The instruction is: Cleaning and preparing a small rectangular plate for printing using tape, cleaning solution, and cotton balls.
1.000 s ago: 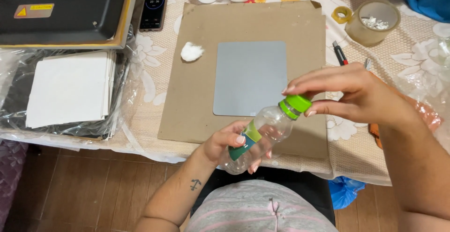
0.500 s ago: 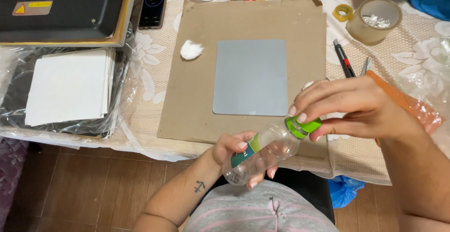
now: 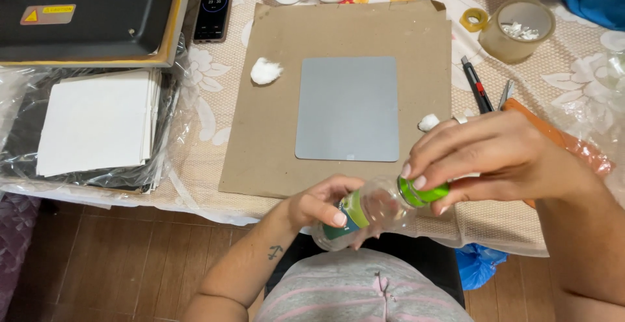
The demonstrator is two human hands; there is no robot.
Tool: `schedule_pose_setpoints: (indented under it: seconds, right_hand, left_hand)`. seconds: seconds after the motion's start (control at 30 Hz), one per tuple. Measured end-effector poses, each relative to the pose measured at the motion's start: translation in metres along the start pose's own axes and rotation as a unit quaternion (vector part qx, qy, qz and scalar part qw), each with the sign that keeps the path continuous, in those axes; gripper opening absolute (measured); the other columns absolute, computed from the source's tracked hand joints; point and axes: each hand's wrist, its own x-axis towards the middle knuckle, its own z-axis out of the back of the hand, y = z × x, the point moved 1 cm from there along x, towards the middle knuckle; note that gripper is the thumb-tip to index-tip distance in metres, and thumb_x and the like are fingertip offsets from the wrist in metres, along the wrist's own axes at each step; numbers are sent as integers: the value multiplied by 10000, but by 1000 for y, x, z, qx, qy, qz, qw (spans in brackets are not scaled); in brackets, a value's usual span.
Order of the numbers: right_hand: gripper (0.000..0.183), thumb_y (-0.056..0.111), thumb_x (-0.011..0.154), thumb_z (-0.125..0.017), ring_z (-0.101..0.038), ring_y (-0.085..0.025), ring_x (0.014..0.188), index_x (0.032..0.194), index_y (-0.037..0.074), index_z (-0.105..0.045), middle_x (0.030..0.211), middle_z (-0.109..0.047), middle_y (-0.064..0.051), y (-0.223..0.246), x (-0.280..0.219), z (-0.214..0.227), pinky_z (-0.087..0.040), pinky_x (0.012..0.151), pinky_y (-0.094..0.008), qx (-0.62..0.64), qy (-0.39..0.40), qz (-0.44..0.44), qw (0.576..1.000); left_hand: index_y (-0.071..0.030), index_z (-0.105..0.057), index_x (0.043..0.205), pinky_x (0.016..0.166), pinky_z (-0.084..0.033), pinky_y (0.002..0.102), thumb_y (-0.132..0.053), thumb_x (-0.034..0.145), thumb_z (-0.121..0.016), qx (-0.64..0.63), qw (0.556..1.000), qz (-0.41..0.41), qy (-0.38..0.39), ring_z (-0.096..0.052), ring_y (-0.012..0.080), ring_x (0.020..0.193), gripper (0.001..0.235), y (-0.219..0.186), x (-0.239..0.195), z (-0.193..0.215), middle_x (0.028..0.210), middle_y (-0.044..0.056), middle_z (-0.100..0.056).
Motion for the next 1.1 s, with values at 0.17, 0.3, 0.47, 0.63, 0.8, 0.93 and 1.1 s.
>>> schedule_pose_setpoints:
  seconds: [0.17, 0.3, 0.47, 0.63, 0.8, 0.93, 1.1]
  right_hand:
    - [457, 407, 663, -832, -657, -112, 647, 897, 39, -695, 817, -713, -29, -22, -22, -15, -512, 537, -195, -233, -101, -132, 958]
    - [665, 729, 851, -287, -421, -151, 449, 613, 136, -473, 554, -445, 18, -33, -41, -22, -267, 441, -298, -353, -152, -128, 914]
    - [564, 443, 939, -515, -694, -325, 885, 1125, -58, -696, 1044, -696, -216, -25, -37, -15, -555, 777, -394, -388, -129, -16, 913]
    - [620, 556, 998, -214, -510, -253, 646, 925, 88, -614, 820, -559, -55, -40, -44, -28, -389, 569, -329, -514, -11, 2, 858]
    - [593, 465, 1019, -164, -392, -178, 470, 678, 134, -518, 605, -464, -11, -53, -41, -24, -205, 440, -303, -554, -122, 45, 822]
    - [697, 561, 1035, -233, -564, -333, 841, 1051, 21, -673, 929, -642, -135, -80, -55, -4, -433, 752, -444, -484, -220, -129, 837]
    - [688, 443, 1118, -394, -553, -395, 1169, 1606, 12, -169, 1471, -418, -302, -105, -59, 0, -566, 903, -447, -334, -300, -258, 855]
  left_hand:
    - [-44, -507, 1421, 1135, -478, 397, -320, 819, -797, 586, 754, -127, -268, -621, 283, 1287, 723, -23, 7, -22, 1404, 181, -609]
    - [-78, -521, 1418, 832, -556, 333, -337, 835, -783, 733, 520, -177, -400, -686, 227, 970, 689, -34, 8, -25, 1212, 118, -676]
    - [-60, -542, 1401, 1055, -480, 338, -341, 805, -796, 574, 736, -140, -330, -625, 221, 1227, 706, -47, -1, -20, 1332, 139, -644]
    - [-53, -528, 1420, 1132, -433, 317, -279, 789, -811, 524, 828, -26, -201, -578, 186, 1312, 727, -43, 3, -18, 1418, 111, -609]
    - [-52, -497, 1416, 978, -536, 309, -213, 856, -796, 641, 733, -108, -199, -676, 217, 1103, 654, -37, 23, -9, 1301, 119, -668]
    - [-222, -415, 1472, 961, -563, 390, -424, 885, -739, 742, 606, -115, -263, -684, 260, 1206, 700, -60, 57, 32, 1401, 58, -624]
    - [-301, -467, 1316, 1017, -373, 438, -431, 814, -794, 726, 592, -177, -303, -539, 267, 1238, 614, -115, 165, 172, 1304, -33, -632]
